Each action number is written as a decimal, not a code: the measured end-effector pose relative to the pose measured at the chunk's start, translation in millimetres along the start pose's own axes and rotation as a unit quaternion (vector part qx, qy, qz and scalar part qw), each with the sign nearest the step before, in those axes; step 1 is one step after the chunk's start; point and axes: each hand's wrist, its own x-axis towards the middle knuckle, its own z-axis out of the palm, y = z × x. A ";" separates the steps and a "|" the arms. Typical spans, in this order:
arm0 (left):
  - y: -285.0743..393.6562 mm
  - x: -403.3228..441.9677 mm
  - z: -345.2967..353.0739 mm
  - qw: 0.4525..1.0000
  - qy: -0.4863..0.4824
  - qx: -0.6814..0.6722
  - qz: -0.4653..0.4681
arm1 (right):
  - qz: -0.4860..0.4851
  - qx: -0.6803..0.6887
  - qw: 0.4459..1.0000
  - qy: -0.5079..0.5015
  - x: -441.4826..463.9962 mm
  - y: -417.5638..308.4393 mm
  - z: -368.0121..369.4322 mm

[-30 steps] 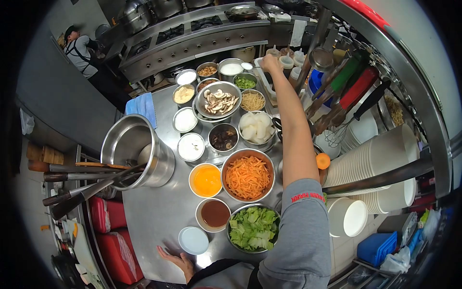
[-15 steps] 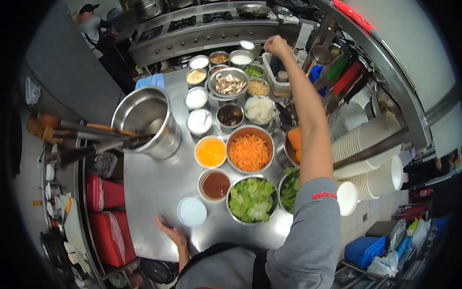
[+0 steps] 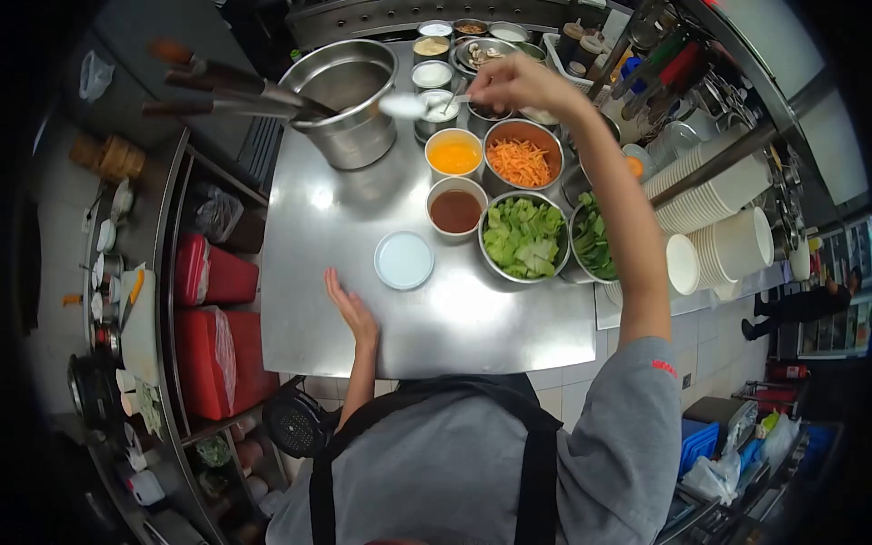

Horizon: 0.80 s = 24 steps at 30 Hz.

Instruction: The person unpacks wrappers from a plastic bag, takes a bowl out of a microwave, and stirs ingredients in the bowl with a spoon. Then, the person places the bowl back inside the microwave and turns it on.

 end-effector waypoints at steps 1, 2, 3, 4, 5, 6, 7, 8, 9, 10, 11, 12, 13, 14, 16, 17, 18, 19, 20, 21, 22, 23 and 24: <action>0.2 -0.1 -0.5 1.000 -0.001 -0.002 0.001 | -0.006 0.025 0.999 -0.021 -11.0 -0.3 21.6; 0.2 -3.0 -3.1 1.000 -0.003 -0.005 0.002 | -0.009 0.033 0.999 -0.041 -20.3 2.2 43.3; -0.3 -5.6 -5.2 1.000 -0.002 -0.008 -0.001 | -0.014 0.040 0.997 -0.061 -29.2 5.1 63.8; -1.7 -6.1 -5.9 1.000 0.000 -0.013 -0.002 | -0.031 -0.001 0.998 -0.056 -40.4 6.2 84.0; -2.3 -3.7 -5.1 1.000 0.004 -0.019 0.000 | -0.050 -0.045 0.997 -0.049 -51.0 4.7 101.6; -1.4 -1.2 -4.5 1.000 0.003 -0.023 0.003 | -0.026 -0.107 0.993 -0.043 -61.4 -0.2 117.8; -0.5 -1.9 -5.1 1.000 0.000 -0.026 0.003 | 0.000 -0.166 0.985 -0.037 -73.2 -6.1 134.3; -0.2 -3.6 -6.1 1.000 -0.003 -0.028 0.003 | 0.010 -0.195 0.981 -0.011 -84.7 -13.5 149.6; -0.2 -3.8 -6.6 0.999 -0.002 -0.034 0.004 | 0.019 -0.224 0.974 0.014 -94.1 -18.9 162.0; -0.2 -4.0 -6.8 0.999 -0.002 -0.040 0.004 | 0.006 -0.242 0.970 0.031 -100.6 -17.2 173.0; -0.3 -4.1 -6.6 0.999 0.000 -0.047 0.003 | -0.007 -0.260 0.964 0.047 -104.7 -11.5 183.8; -0.3 -4.3 -6.8 0.999 0.003 -0.048 0.004 | -0.020 -0.278 0.958 0.063 -108.1 -10.3 191.3; -0.4 -4.6 -6.9 0.999 0.005 -0.049 0.004 | -0.027 -0.287 0.954 0.076 -111.7 -9.4 196.6; -0.9 -5.2 -7.4 0.999 0.008 -0.049 0.004 | -0.033 -0.296 0.950 0.089 -114.9 -9.2 201.3; -0.8 -5.4 -7.9 0.999 0.011 -0.048 0.007 | -0.040 -0.312 0.943 0.104 -118.9 -11.2 206.1; -0.8 -5.8 -8.2 0.999 0.012 -0.047 0.009 | -0.041 -0.320 0.940 0.107 -120.3 -12.5 207.2; -1.4 -6.5 -8.2 0.999 0.012 -0.049 0.009 | -0.041 -0.327 0.937 0.111 -121.8 -13.3 208.4; -1.9 -6.5 -7.8 0.999 0.011 -0.051 0.010 | -0.044 -0.339 0.933 0.115 -122.9 -12.4 210.3; -2.1 -5.9 -6.8 0.998 0.010 -0.053 0.011 | -0.047 -0.352 0.927 0.119 -123.6 -10.2 212.1; -2.1 -5.3 -5.7 0.998 0.006 -0.059 0.011 | -0.050 -0.364 0.922 0.124 -124.6 -9.5 212.5; -2.2 -5.2 -5.2 0.998 0.003 -0.064 0.011 | -0.053 -0.372 0.917 0.130 -126.2 -10.0 212.3; -2.4 -4.7 -4.5 0.998 -0.001 -0.069 0.011 | -0.056 -0.380 0.913 0.136 -127.6 -12.0 212.4; -1.1 -3.6 -3.7 0.996 -0.011 -0.084 0.009 | -0.059 -0.387 0.909 0.142 -128.6 -13.2 212.6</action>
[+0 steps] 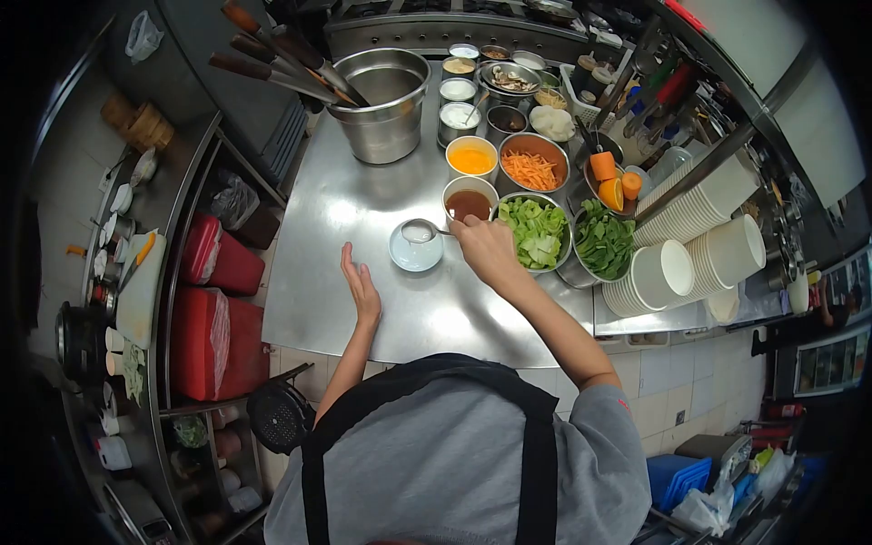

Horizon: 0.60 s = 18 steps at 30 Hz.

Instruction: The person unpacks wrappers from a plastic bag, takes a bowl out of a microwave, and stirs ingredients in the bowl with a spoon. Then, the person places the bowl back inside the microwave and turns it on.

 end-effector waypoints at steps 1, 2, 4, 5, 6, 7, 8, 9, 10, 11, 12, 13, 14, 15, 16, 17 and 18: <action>1.1 0.9 0.9 1.000 -0.010 -0.015 -0.003 | 0.000 -0.001 1.000 0.005 -0.7 -0.2 0.2; 2.1 1.7 1.9 0.999 -0.020 -0.031 -0.007 | 0.000 -0.002 1.000 0.009 -1.4 -0.3 0.7; 5.7 3.8 4.7 0.996 -0.069 -0.052 -0.008 | 0.000 -0.005 1.000 0.019 -3.8 -0.6 2.6; 7.5 5.3 6.7 0.994 -0.093 -0.063 -0.008 | 0.000 -0.008 1.000 0.025 -5.0 -0.9 3.9; 7.7 6.2 10.0 0.993 -0.112 -0.048 0.005 | 0.001 -0.010 0.999 0.031 -6.1 -1.1 5.2; 7.9 6.7 13.8 0.991 -0.131 -0.033 0.018 | 0.002 -0.007 0.999 0.032 -7.6 -1.2 6.6; 8.2 7.2 17.4 0.988 -0.150 -0.018 0.031 | 0.004 -0.005 0.999 0.032 -9.2 -1.2 7.8; 9.5 8.5 20.4 0.986 -0.164 -0.013 0.030 | 0.006 -0.002 0.999 0.033 -10.7 -1.4 9.0; 10.8 9.7 23.1 0.984 -0.178 -0.008 0.028 | 0.009 0.002 0.999 0.033 -12.6 -2.1 10.4; 11.7 10.6 25.5 0.981 -0.192 -0.003 0.025 | 0.011 0.007 0.999 0.033 -14.9 -3.1 11.9; 14.3 12.3 26.9 0.981 -0.195 -0.006 0.017 | 0.014 0.011 0.999 0.032 -16.8 -4.1 13.4; 16.5 14.0 27.9 0.980 -0.198 -0.009 0.008 | 0.017 0.013 0.999 0.044 -18.1 -5.3 14.8; 18.5 15.3 28.6 0.979 -0.202 -0.011 -0.001 | 0.019 0.014 0.998 0.056 -19.7 -6.7 16.3; 19.4 16.1 29.6 0.979 -0.203 -0.011 -0.006 | 0.022 0.016 0.997 0.067 -21.3 -7.6 17.6; 20.3 17.3 30.8 0.979 -0.203 -0.011 -0.011 | 0.027 0.020 0.997 0.068 -22.6 -8.0 17.9; 20.8 19.0 31.4 0.979 -0.204 -0.011 -0.016 | 0.032 0.024 0.997 0.069 -23.3 -8.7 17.4; 20.1 20.4 32.2 0.979 -0.204 -0.015 -0.018 | 0.038 0.027 0.997 0.069 -24.1 -9.1 17.0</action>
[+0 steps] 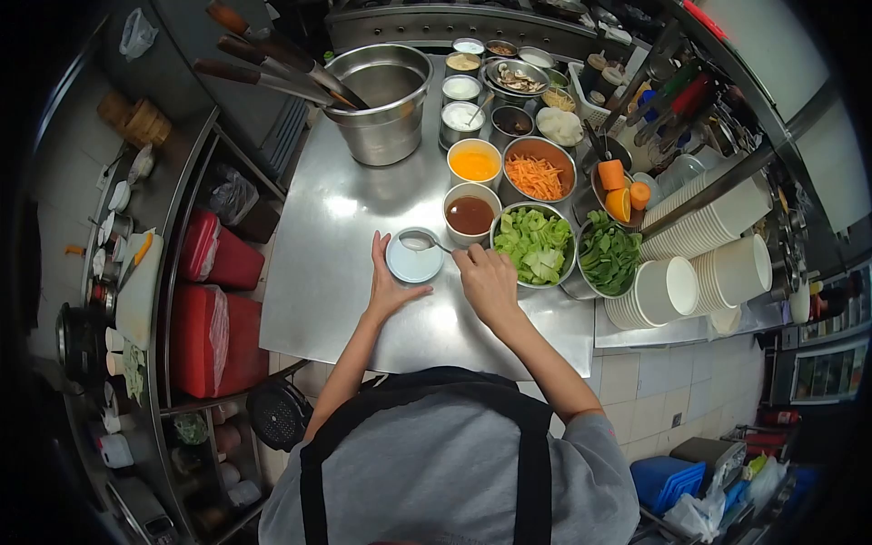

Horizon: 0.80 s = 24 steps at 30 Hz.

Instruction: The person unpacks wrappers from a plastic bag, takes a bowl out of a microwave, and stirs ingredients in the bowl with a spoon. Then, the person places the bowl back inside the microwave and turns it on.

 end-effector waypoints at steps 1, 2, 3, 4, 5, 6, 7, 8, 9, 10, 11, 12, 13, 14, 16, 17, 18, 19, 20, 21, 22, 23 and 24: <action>-0.6 1.4 0.5 1.000 0.000 -0.005 -0.002 | 0.001 0.001 1.000 0.001 -1.2 -0.1 -0.3; -1.3 2.6 1.0 1.000 0.000 -0.010 -0.003 | 0.002 0.001 1.000 0.002 -2.3 -0.2 -0.5; -2.9 3.8 1.6 1.000 0.001 -0.011 0.000 | 0.003 0.002 1.000 0.002 -3.2 -0.5 -0.6; -4.5 5.1 2.1 1.000 0.003 -0.012 0.004 | 0.007 0.006 1.000 0.000 -4.1 -0.9 -0.7; -5.9 5.8 2.7 1.000 0.005 -0.014 0.008 | 0.010 0.010 1.000 -0.003 -5.3 -1.3 -1.1; -3.3 6.0 2.7 1.000 0.007 -0.015 0.006 | 0.014 0.014 1.000 -0.007 -6.8 -1.5 -1.2; -0.5 6.0 2.7 1.000 0.010 -0.017 0.004 | 0.015 0.019 1.000 -0.007 -8.1 -1.5 -0.8; 2.2 6.4 2.2 1.000 0.013 -0.018 0.002 | 0.017 0.024 1.000 -0.006 -9.2 -1.4 -0.3; 2.2 6.1 1.9 1.000 0.014 -0.014 0.004 | 0.018 0.030 0.999 -0.006 -10.4 -1.4 0.1; 2.3 5.7 1.6 1.000 0.016 -0.010 0.006 | 0.018 0.033 0.999 -0.007 -11.6 -1.3 0.5; 2.4 5.4 1.4 1.000 0.018 -0.006 0.008 | 0.018 0.036 0.999 -0.009 -12.4 -1.1 0.8; 1.8 4.8 1.3 1.000 0.018 -0.008 0.008 | 0.018 0.039 0.999 -0.010 -13.1 -1.2 1.0; 1.0 3.9 1.0 1.000 0.018 -0.011 0.007 | 0.020 0.042 0.999 -0.012 -13.9 -1.9 0.9; 0.2 2.6 0.5 1.000 0.017 -0.013 0.007 | 0.022 0.045 0.999 -0.014 -14.8 -2.8 0.5; 0.6 -0.2 -1.8 1.000 0.016 -0.011 0.010 | 0.023 0.051 0.998 -0.014 -15.2 -4.1 0.5; 0.8 -1.4 -2.5 1.000 0.015 -0.010 0.012 | 0.022 0.053 0.998 -0.011 -15.3 -4.3 0.8; 0.1 -2.8 -2.5 1.000 0.015 -0.010 0.011 | 0.020 0.055 0.998 -0.009 -15.4 -4.5 0.9; -0.6 -4.2 -2.6 1.000 0.015 -0.010 0.010 | 0.017 0.057 0.998 -0.006 -15.2 -4.7 0.6; -1.3 -5.6 -2.9 1.000 0.015 -0.011 0.010 | 0.015 0.060 0.998 -0.004 -14.7 -5.0 0.1; -1.5 -6.4 -2.9 1.000 0.016 -0.011 0.012 | 0.012 0.062 0.998 -0.001 -14.1 -5.4 -0.3; -1.8 -6.7 -2.5 1.000 0.016 -0.011 0.014 | 0.012 0.064 0.998 -0.002 -13.4 -5.8 -0.8; -2.1 -7.1 -2.4 1.000 0.017 -0.011 0.017 | 0.011 0.064 0.998 -0.004 -12.7 -6.3 -1.2; -4.0 -7.8 -2.3 1.000 0.017 -0.013 0.016 | 0.010 0.065 0.998 -0.005 -11.8 -6.4 -1.0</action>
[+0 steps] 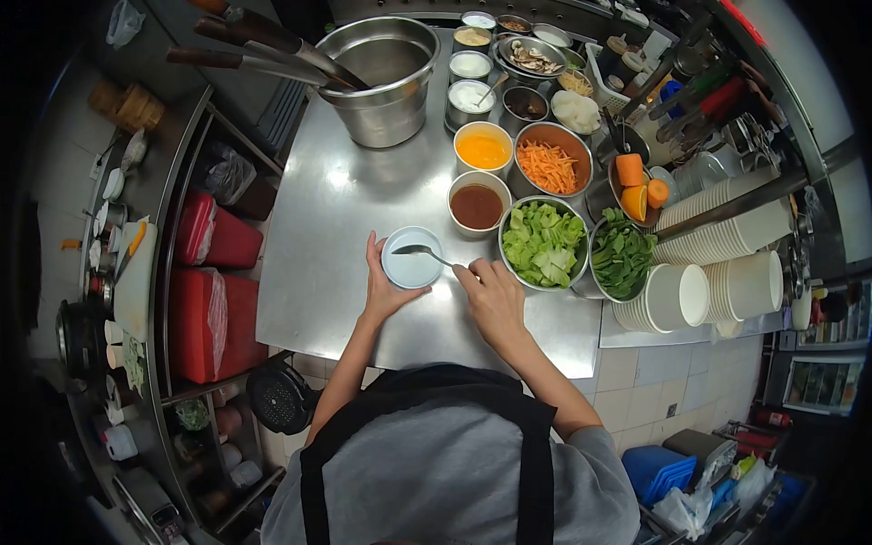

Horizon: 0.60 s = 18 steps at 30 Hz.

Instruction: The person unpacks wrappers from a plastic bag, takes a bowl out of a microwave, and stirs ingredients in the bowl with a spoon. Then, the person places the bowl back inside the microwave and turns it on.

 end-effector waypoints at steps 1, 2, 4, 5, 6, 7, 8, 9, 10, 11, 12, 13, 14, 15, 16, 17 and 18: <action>-1.8 -0.2 0.2 1.000 0.000 -0.002 0.000 | 0.002 -0.003 1.000 -0.007 1.0 0.2 1.0; -3.4 -0.3 0.3 1.000 0.000 -0.004 0.000 | 0.004 -0.007 1.000 -0.015 2.5 0.6 2.0; -7.0 -1.1 0.9 1.000 -0.001 -0.003 0.010 | 0.009 -0.016 0.999 -0.034 5.2 1.9 5.9; -8.8 -1.6 0.7 1.000 -0.001 -0.002 0.015 | 0.014 -0.022 0.999 -0.046 6.5 2.9 9.8; -8.0 -1.2 0.3 1.000 0.000 0.007 0.015 | 0.017 -0.028 0.998 -0.058 8.2 3.8 13.4; -7.0 -1.2 0.3 1.000 0.000 0.016 0.016 | 0.016 -0.033 0.997 -0.066 10.2 4.1 16.3; -6.1 -1.1 0.2 1.000 0.001 0.025 0.016 | 0.015 -0.038 0.996 -0.074 12.1 4.0 19.0; -5.8 -1.1 0.0 0.999 0.001 0.030 0.015 | 0.014 -0.043 0.996 -0.082 13.8 3.9 22.0; -5.6 -1.2 0.1 0.999 0.001 0.036 0.013 | 0.011 -0.048 0.995 -0.085 15.3 4.7 26.0; -5.4 -1.3 0.0 0.999 0.000 0.041 0.012 | 0.009 -0.053 0.995 -0.087 16.6 5.9 30.4; -6.8 -1.7 0.2 0.999 0.001 0.040 0.013 | 0.006 -0.058 0.994 -0.090 17.0 6.8 33.8; -8.2 -1.7 0.5 0.999 0.001 0.038 0.014 | 0.013 -0.060 0.993 -0.103 17.0 7.5 36.4; -9.6 -1.7 0.8 0.999 0.002 0.037 0.016 | 0.019 -0.061 0.991 -0.117 17.0 8.1 38.6; -9.1 -1.5 0.7 0.999 0.003 0.038 0.018 | 0.025 -0.063 0.989 -0.130 17.1 8.2 39.6; -8.5 -1.3 0.6 0.999 0.005 0.039 0.020 | 0.031 -0.057 0.988 -0.142 17.4 8.1 39.7; -8.1 -1.3 0.4 0.999 0.006 0.040 0.022 | 0.037 -0.051 0.986 -0.155 17.5 8.1 39.6; -8.5 -1.4 0.5 0.999 0.006 0.039 0.019 | 0.043 -0.045 0.984 -0.168 17.4 8.1 39.2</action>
